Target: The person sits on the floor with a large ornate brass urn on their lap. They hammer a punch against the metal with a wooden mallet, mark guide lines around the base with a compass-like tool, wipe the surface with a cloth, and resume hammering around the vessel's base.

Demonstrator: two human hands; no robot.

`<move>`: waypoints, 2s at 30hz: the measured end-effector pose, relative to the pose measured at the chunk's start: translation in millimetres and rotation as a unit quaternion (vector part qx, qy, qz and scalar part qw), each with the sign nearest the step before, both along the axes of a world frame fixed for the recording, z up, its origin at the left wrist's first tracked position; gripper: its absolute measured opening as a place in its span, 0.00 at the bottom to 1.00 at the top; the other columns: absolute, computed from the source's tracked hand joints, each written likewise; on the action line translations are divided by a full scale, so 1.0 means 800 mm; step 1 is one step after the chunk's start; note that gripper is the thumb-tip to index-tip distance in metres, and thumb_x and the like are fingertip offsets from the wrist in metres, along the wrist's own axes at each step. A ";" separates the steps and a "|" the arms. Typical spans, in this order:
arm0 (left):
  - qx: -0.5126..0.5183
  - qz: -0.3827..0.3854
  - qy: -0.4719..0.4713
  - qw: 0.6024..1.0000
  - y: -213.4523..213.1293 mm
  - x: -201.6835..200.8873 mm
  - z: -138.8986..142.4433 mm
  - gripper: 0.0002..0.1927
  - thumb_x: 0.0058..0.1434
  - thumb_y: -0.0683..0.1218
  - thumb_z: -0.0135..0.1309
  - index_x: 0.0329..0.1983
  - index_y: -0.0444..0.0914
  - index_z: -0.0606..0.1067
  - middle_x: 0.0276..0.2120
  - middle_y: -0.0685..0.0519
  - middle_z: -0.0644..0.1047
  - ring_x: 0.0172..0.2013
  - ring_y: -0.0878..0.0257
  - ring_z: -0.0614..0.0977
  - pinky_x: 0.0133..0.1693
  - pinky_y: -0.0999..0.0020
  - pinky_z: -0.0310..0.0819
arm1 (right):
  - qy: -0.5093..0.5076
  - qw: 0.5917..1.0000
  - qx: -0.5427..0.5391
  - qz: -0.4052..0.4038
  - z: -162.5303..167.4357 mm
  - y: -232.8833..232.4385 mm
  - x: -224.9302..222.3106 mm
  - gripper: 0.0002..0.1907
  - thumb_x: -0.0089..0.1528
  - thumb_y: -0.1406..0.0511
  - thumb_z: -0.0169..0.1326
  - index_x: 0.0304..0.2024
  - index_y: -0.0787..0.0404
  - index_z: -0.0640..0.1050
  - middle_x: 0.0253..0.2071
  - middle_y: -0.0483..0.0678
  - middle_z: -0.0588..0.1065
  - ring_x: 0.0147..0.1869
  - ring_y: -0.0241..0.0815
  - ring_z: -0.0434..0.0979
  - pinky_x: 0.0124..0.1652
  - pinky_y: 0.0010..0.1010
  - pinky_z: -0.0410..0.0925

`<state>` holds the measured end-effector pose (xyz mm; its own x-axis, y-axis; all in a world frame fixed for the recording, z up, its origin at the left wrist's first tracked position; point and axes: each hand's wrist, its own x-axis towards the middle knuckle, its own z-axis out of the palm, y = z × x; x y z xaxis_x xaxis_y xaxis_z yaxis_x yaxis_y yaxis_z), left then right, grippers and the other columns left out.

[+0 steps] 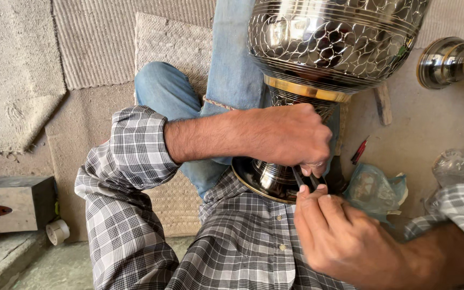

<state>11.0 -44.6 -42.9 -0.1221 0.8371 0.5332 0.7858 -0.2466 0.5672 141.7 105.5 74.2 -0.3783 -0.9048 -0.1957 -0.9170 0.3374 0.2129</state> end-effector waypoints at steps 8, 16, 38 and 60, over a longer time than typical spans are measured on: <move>-0.050 0.038 -0.073 0.995 0.004 0.021 -0.014 0.06 0.56 0.49 0.61 0.35 0.48 0.85 0.26 0.57 0.83 0.28 0.59 0.85 0.24 0.60 0.72 | -0.161 0.975 -0.128 0.080 -0.009 0.077 -0.033 0.14 0.52 0.72 0.57 0.38 0.79 0.79 0.37 0.54 0.75 0.37 0.44 0.74 0.33 0.32 0.72; 0.004 0.260 0.071 0.963 -0.029 0.121 0.032 0.07 0.68 0.45 0.62 0.49 0.42 0.80 0.37 0.57 0.73 0.36 0.66 0.72 0.29 0.73 0.71 | -0.298 0.912 -0.276 0.066 -0.049 0.139 -0.097 0.14 0.49 0.72 0.61 0.38 0.72 0.83 0.44 0.57 0.79 0.40 0.46 0.78 0.28 0.29 0.73; 0.131 0.323 0.034 0.937 -0.057 0.169 -0.081 0.14 0.53 0.45 0.66 0.43 0.50 0.83 0.32 0.68 0.82 0.26 0.73 0.70 0.29 0.69 0.57 | -0.262 0.839 -0.411 -0.241 -0.065 0.189 -0.049 0.14 0.54 0.67 0.68 0.42 0.56 0.84 0.49 0.50 0.78 0.48 0.41 0.81 0.44 0.29 0.76; 0.029 0.273 -0.148 0.950 -0.027 0.162 -0.006 0.20 0.77 0.61 0.49 0.59 0.44 0.76 0.52 0.58 0.81 0.43 0.66 0.83 0.38 0.70 0.77 | -0.216 0.909 -0.327 -0.143 -0.029 0.161 -0.035 0.19 0.48 0.69 0.62 0.43 0.63 0.85 0.49 0.54 0.79 0.37 0.44 0.74 0.32 0.31 0.71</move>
<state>140.7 -66.1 -47.4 -0.6817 0.5757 0.4515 0.6137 0.1140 0.7812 114.1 234.0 50.9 -0.6323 -0.7576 0.1619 -0.7222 0.5007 -0.4773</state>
